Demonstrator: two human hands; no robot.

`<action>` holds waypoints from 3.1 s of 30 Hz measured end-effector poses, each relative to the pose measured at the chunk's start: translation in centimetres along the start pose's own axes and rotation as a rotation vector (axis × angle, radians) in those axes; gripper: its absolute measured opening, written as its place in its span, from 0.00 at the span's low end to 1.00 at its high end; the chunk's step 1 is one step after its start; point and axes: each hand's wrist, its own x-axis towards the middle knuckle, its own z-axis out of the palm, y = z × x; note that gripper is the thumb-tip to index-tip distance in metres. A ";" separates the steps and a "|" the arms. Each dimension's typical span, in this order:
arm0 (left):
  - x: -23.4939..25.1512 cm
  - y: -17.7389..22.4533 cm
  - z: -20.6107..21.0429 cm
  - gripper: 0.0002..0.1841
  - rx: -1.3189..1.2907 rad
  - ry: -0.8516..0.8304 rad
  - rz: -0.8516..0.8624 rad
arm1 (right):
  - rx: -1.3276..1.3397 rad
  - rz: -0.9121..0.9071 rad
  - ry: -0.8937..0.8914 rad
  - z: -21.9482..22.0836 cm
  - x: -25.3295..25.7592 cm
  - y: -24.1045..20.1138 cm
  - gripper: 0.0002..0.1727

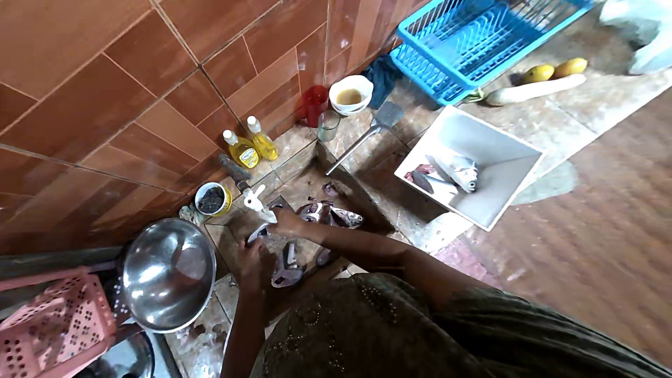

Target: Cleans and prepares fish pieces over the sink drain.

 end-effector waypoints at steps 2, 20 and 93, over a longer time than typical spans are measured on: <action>-0.2 -0.4 0.4 0.27 0.016 -0.096 -0.037 | -0.078 -0.018 -0.052 -0.6 -0.3 -0.8 0.26; 1.4 4.2 7.2 0.19 -0.009 -0.521 0.005 | -0.393 -0.147 0.515 -18.0 -16.7 5.0 0.15; 2.4 -3.8 6.6 0.34 0.252 -0.728 -0.034 | 0.646 0.305 -0.098 -5.1 -2.6 13.6 0.22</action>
